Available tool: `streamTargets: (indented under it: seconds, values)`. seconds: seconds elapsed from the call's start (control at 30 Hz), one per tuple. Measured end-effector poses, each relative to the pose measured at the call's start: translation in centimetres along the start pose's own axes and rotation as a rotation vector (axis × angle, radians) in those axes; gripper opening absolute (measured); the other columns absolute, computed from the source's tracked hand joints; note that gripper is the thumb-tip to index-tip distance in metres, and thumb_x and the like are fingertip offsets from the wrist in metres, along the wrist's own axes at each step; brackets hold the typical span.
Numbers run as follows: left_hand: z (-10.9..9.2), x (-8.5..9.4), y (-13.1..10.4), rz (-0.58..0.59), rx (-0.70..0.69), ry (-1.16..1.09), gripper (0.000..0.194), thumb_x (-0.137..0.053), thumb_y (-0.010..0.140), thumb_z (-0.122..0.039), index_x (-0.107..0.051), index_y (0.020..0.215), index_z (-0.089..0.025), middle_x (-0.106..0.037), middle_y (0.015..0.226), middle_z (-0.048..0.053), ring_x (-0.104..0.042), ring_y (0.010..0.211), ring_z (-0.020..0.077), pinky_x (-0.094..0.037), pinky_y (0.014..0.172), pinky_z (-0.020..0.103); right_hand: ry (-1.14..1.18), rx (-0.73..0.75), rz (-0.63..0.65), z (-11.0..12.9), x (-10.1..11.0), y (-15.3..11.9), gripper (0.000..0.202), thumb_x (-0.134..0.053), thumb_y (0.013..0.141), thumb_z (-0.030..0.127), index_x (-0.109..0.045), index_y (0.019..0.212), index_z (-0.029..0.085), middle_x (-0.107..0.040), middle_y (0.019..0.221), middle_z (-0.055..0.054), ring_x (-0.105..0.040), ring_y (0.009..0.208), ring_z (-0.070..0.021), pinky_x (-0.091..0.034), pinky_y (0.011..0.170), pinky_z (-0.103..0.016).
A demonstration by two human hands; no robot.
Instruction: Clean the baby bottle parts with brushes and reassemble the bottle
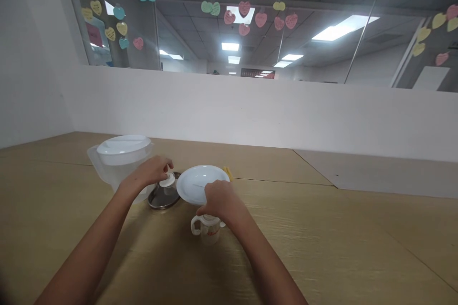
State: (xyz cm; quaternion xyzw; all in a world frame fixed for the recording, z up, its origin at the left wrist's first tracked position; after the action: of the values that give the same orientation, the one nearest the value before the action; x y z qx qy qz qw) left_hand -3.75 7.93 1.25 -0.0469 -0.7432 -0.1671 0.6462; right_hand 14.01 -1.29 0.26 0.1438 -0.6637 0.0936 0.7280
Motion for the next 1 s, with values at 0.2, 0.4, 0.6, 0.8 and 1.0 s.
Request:
streamTargets:
  seconds: [0.2,0.4,0.6,0.8,1.0]
  values:
    - [-5.5,3.3,-2.5,-0.056,-0.243,-0.265,0.029,-0.053,0.067,-0.016,-0.066,0.093,-0.018,-0.064,0.079,0.004,-0.058,0.073,0.0176,-0.041,0.062,0.024,0.152,0.114,-0.093,0.0,1.7,-0.4,0.044,-0.061,0.070,0.051,-0.064,0.095,0.016,-0.067,0.091,-0.012,-0.060,0.081,-0.0240,-0.039,0.063,-0.030]
    - [-10.0,6.3,-5.6,-0.123,-0.425,-0.635,0.030,-0.058,0.072,-0.024,-0.065,0.101,-0.021,-0.067,0.084,0.001,-0.061,0.076,0.0160,-0.047,0.070,0.023,0.499,0.211,-0.386,0.8,4.9,-0.7,0.019,-0.061,0.075,0.032,-0.063,0.088,0.018,-0.066,0.087,-0.004,-0.058,0.077,-0.0149,-0.042,0.069,-0.027]
    - [-10.3,6.9,-6.1,-0.266,-0.465,-0.763,0.022,-0.062,0.071,-0.023,-0.067,0.091,-0.018,-0.068,0.080,0.001,-0.063,0.072,0.0145,-0.052,0.069,0.024,0.730,0.212,-0.483,0.3,4.6,-0.2,0.022,-0.064,0.068,0.023,-0.063,0.089,0.016,-0.063,0.089,-0.006,-0.057,0.076,-0.0142,-0.048,0.063,-0.025]
    - [-10.2,7.5,-6.1,-0.484,-0.518,-0.841,0.027,-0.062,0.074,-0.028,-0.063,0.098,-0.015,-0.067,0.091,0.007,-0.063,0.081,0.0168,-0.053,0.076,0.029,1.041,0.190,-0.610,-1.8,4.3,0.6,0.013,-0.064,0.069,0.027,-0.068,0.077,0.018,-0.065,0.092,-0.007,-0.060,0.085,-0.0179,-0.051,0.065,-0.027]
    - [-10.3,6.4,-5.1,-0.419,-0.507,-0.683,0.053,-0.069,0.068,-0.038,-0.056,0.116,-0.021,-0.056,0.122,0.006,-0.051,0.113,0.0226,-0.040,0.098,0.036,0.999,0.145,-0.708,-2.7,4.8,0.4,0.017,-0.061,0.072,0.033,-0.065,0.076,0.016,-0.064,0.094,-0.007,-0.060,0.073,-0.0150,-0.049,0.064,-0.027]
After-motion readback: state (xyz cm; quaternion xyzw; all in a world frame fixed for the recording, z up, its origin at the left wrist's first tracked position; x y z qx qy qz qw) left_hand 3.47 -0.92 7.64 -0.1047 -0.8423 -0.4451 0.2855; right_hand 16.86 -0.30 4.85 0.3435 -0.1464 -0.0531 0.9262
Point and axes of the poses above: each hand's wrist, its own y-axis towards the middle knuckle, its own x-axis out of the back of the hand, z = x × y, the point moved 7 cm from there along y, towards the middle knuckle
